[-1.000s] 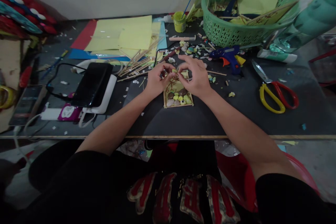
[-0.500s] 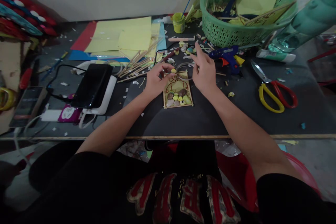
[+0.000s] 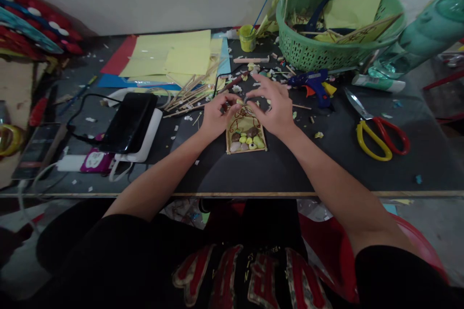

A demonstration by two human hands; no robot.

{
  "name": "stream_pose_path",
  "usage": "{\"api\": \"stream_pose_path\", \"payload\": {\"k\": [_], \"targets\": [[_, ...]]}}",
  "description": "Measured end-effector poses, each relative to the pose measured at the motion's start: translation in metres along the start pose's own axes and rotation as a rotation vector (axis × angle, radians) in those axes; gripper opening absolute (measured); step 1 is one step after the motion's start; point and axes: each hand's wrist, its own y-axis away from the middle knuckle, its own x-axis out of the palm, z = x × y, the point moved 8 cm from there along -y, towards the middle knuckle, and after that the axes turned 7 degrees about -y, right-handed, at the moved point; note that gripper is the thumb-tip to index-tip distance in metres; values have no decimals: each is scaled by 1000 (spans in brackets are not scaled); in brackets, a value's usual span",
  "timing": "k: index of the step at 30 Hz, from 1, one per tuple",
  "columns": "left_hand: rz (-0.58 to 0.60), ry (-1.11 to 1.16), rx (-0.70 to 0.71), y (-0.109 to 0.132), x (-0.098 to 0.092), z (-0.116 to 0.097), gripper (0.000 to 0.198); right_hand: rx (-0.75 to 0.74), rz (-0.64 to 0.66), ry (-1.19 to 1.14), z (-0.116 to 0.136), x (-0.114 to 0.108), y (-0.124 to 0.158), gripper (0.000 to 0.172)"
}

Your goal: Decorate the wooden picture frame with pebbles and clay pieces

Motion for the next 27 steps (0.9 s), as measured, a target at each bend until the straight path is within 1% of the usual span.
{"api": "stream_pose_path", "payload": {"k": [2, 4, 9, 12, 15, 18, 22, 24, 27], "targets": [[6, 2, 6, 0, 0, -1, 31, -7, 5, -5, 6, 3, 1, 45], [3, -2, -5, 0, -1, -1, 31, -6, -3, 0, 8, 5, 2, 39], [-5, 3, -33, 1, -3, 0, 29, 12, -7, 23, 6, 7, 3, 40], [-15, -8, -15, 2, -4, -3, 26, -17, -15, 41, 8, 6, 4, 41], [-35, -34, 24, 2, -7, -6, 25, -64, -9, 63, 12, 8, 5, 37], [-37, -98, 59, 3, -8, -9, 28, -103, 27, 57, 13, 12, 6, 30], [-43, -141, 113, 5, -9, -13, 29, -93, 85, 25, 10, 18, 7, 37], [-50, -122, 149, 5, -9, -16, 28, -79, 109, 23, 8, 20, 7, 41], [-65, -90, 195, 6, -9, -18, 28, -99, 115, -6, 7, 21, 7, 46]]}}
